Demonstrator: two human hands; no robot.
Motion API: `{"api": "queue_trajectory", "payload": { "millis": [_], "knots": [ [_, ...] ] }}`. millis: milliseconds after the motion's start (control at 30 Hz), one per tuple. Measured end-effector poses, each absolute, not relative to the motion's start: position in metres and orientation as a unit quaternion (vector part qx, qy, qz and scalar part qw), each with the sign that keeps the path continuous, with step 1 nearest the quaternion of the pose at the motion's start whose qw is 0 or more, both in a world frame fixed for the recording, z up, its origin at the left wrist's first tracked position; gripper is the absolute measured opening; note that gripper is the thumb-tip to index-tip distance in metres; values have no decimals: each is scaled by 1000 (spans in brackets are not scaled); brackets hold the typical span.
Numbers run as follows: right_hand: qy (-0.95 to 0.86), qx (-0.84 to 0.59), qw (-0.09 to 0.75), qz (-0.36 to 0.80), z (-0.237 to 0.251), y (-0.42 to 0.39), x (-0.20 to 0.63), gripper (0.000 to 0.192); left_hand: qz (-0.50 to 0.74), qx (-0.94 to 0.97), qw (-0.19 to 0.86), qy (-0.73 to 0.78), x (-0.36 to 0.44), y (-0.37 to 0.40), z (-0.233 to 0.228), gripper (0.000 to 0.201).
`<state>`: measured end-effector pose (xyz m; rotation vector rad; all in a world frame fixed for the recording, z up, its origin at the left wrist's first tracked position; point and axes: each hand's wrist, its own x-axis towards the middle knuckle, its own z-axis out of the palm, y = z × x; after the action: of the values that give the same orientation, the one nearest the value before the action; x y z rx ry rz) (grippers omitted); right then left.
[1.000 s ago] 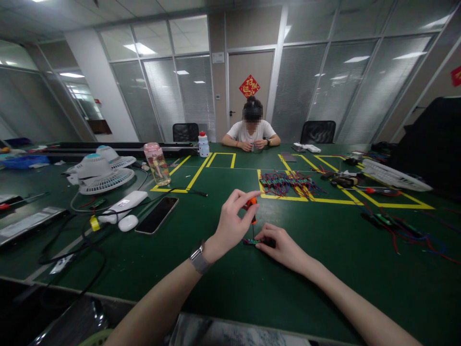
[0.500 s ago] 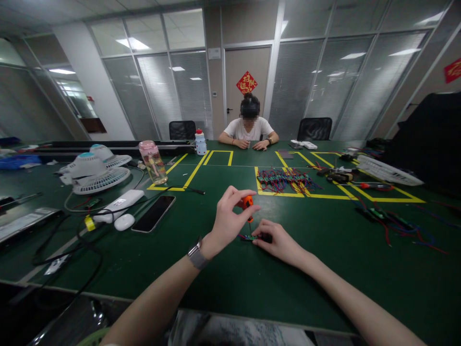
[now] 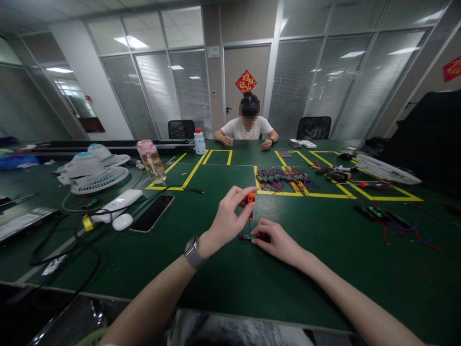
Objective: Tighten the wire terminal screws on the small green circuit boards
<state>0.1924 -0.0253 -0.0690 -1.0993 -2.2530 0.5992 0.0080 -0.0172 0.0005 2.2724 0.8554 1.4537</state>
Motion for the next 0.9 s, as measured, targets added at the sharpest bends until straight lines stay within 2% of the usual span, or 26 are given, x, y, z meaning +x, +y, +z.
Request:
{"api": "queue_trajectory", "payload": {
  "millis": [167, 400, 600, 800, 900],
  "knots": [
    [-840, -411, 276, 221, -69, -24, 193, 4, 548, 770, 92, 315, 10, -18, 0, 26],
    [-844, -407, 271, 221, -68, -25, 193, 4, 555, 782, 118, 260, 11, -20, -1, 32],
    [-843, -409, 271, 221, -68, -26, 194, 4, 568, 764, 99, 291, 11, -21, 0, 18],
    [-841, -408, 272, 229, -68, -25, 195, 6, 532, 785, 147, 283, 8, -21, 5, 32],
    [-840, -408, 274, 231, -68, -24, 195, 6, 537, 777, 130, 302, 8, -19, 5, 24]
  ]
}}
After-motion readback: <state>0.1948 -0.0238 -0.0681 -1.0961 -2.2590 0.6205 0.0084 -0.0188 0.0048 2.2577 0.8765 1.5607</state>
